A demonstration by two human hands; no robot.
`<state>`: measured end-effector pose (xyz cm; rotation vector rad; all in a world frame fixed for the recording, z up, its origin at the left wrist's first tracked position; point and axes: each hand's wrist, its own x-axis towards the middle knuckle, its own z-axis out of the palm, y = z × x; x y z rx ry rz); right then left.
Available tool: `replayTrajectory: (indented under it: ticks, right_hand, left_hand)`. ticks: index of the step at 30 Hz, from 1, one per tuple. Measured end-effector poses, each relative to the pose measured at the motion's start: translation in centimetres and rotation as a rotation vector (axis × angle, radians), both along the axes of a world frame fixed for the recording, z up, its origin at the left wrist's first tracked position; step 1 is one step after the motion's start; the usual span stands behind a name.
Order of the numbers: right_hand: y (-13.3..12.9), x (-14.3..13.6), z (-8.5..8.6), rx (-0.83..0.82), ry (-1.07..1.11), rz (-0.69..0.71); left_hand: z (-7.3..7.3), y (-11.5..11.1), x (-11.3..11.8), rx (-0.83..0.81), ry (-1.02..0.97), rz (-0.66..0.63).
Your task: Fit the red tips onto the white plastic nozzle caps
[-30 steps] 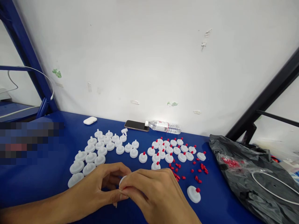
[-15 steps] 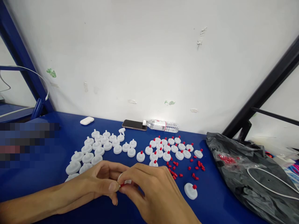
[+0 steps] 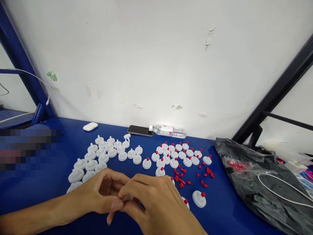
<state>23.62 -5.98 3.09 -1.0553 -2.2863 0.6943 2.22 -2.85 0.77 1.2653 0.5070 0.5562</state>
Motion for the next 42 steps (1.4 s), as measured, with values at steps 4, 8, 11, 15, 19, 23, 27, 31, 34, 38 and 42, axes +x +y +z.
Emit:
replayTrajectory:
  ticks: [4,8,11,15,19,23,27,31,34,38,42]
  right_hand:
    - [-0.2,-0.1,0.4,-0.051,-0.014,0.024]
    - [-0.3,-0.2,0.4,-0.027,0.016,0.097]
    - [-0.3,-0.2,0.3,0.001,0.032,0.124]
    - [-0.4,-0.3,0.3,-0.007,0.054,0.16]
    - [-0.4,-0.4,0.5,-0.01,0.056,0.189]
    - [-0.3,-0.5,0.4,0.06,0.009,0.181]
    - [-0.2,-0.5,0.3,0.053,-0.015,0.186]
    - [-0.2,-0.5,0.3,0.082,-0.023,0.121]
    - [-0.3,-0.6,0.4,0.132,-0.062,0.055]
    - [-0.5,0.2,1.2,0.214,-0.018,-0.002]
    - [-0.7,4.0,2.5,0.351,0.038,-0.225]
  left_hand:
    - [-0.4,-0.1,-0.3,-0.009,0.02,-0.048]
    - [-0.1,-0.6,-0.5,-0.008,0.081,-0.073]
    - [0.2,-0.8,-0.4,0.022,0.13,-0.065]
    - [0.1,-0.9,-0.4,0.055,0.119,-0.067]
    - [-0.1,-0.8,-0.5,0.095,0.06,-0.087]
    - [0.3,-0.7,-0.5,0.079,0.092,-0.059]
    - [0.3,-0.8,-0.4,0.084,0.101,-0.041]
    - [-0.4,-0.4,-0.4,0.125,0.091,-0.015]
    - [-0.6,-0.1,-0.5,0.117,0.059,-0.029]
    - [0.1,-0.4,-0.8,0.199,0.085,0.021]
    - [-0.3,-0.5,-1.4,0.932,0.411,0.388]
